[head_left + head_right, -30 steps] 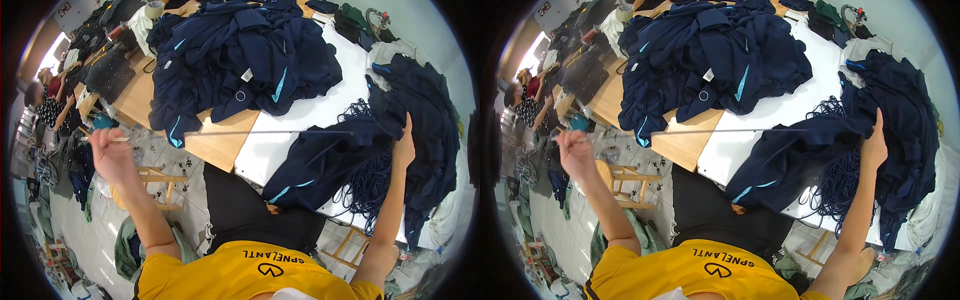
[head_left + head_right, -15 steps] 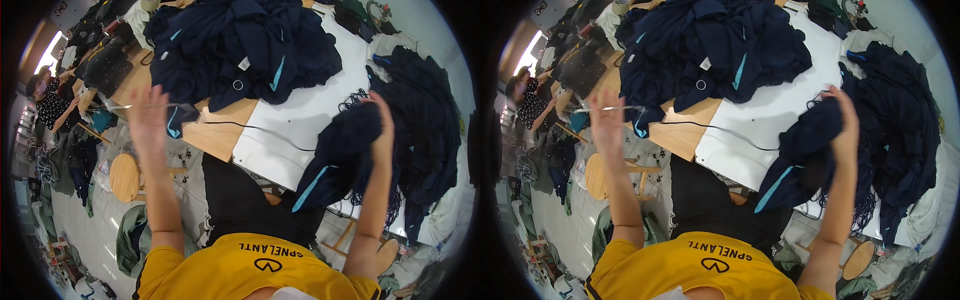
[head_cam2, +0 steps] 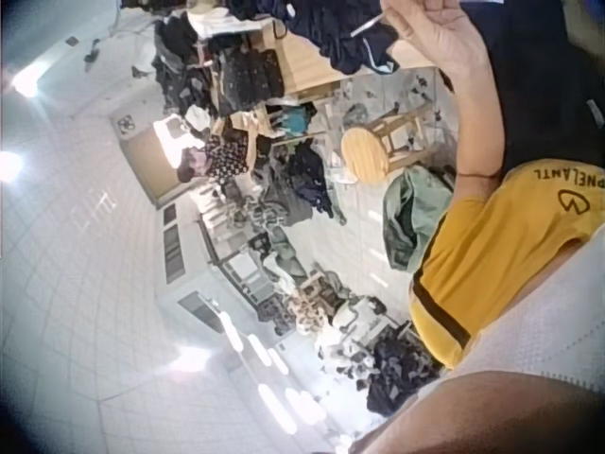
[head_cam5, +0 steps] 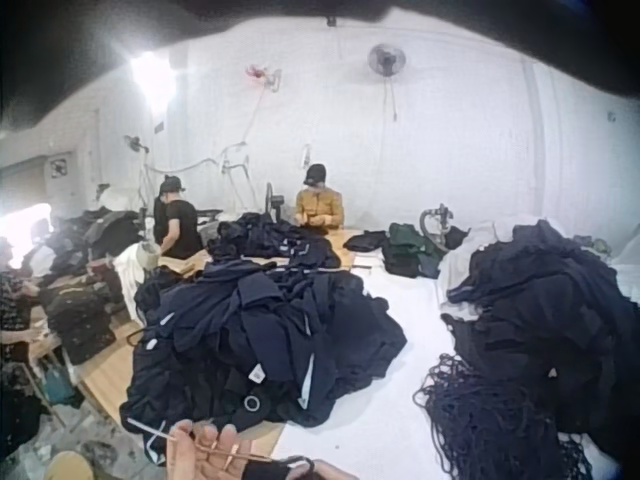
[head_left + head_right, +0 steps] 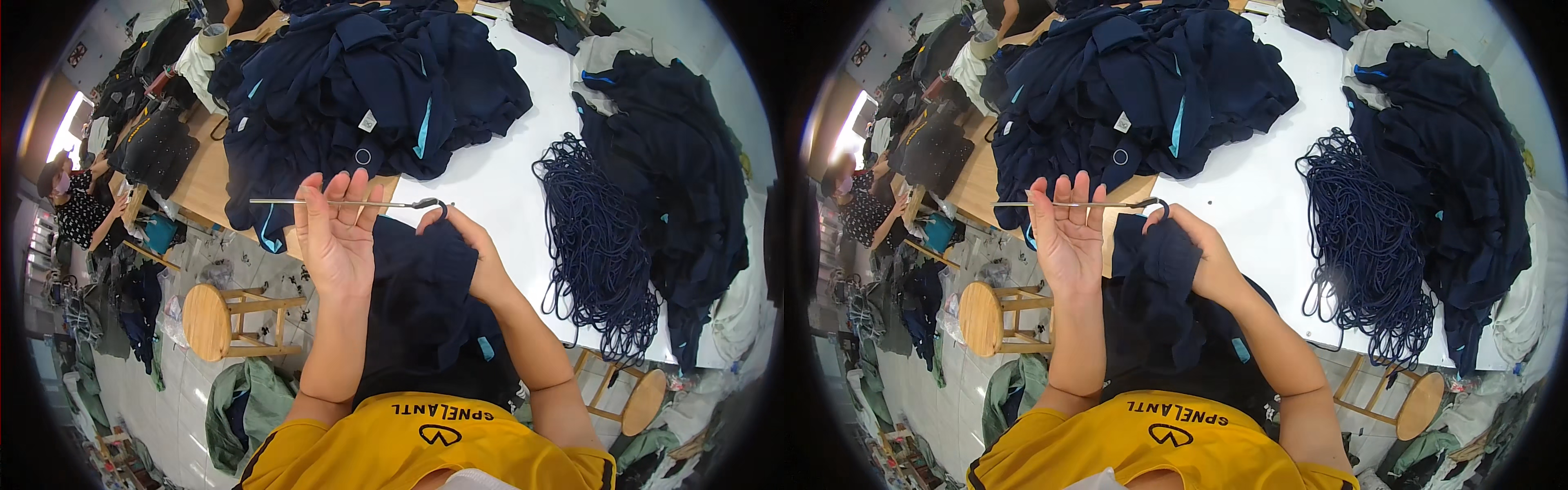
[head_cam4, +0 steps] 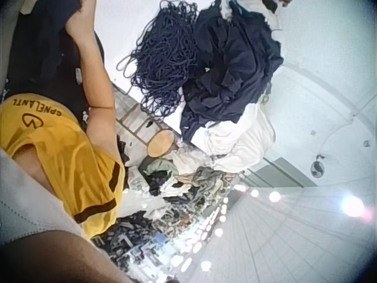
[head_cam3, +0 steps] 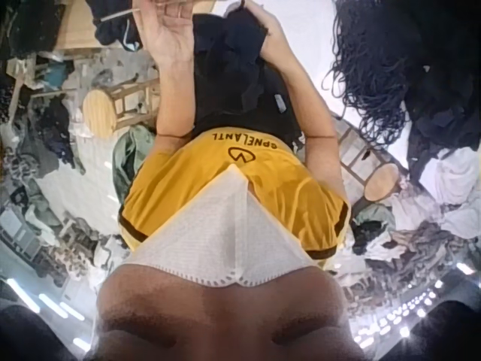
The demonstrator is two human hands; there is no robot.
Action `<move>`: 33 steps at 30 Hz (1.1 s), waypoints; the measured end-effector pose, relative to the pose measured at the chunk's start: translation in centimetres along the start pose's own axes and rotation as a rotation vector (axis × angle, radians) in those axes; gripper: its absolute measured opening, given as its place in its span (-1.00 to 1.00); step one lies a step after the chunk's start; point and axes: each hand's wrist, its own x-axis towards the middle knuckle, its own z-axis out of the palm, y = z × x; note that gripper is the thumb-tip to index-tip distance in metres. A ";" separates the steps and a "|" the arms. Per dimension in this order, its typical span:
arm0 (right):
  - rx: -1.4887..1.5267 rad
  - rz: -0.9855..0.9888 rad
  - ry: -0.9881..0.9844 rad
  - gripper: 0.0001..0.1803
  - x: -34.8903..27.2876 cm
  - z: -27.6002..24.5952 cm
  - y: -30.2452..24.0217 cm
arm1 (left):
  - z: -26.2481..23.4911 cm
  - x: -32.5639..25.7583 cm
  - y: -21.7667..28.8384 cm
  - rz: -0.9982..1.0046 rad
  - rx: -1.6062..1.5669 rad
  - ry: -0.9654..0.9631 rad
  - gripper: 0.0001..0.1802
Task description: Threading a drawstring into the waistband of a pair of shorts using a specialized long metal needle tool.
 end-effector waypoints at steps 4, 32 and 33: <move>-0.108 -0.041 0.045 -0.69 0.0 0.1 -0.6 | 0.6 -1.0 -0.3 -0.043 0.030 0.010 -0.74; -0.588 -0.107 0.200 -0.69 -0.7 0.4 -0.7 | 1.1 -3.2 -2.2 -0.290 -0.107 0.118 -0.78; -0.623 -0.117 0.204 -0.67 -0.7 0.4 -0.5 | 1.3 -3.5 -2.4 -0.319 -0.124 0.106 -0.77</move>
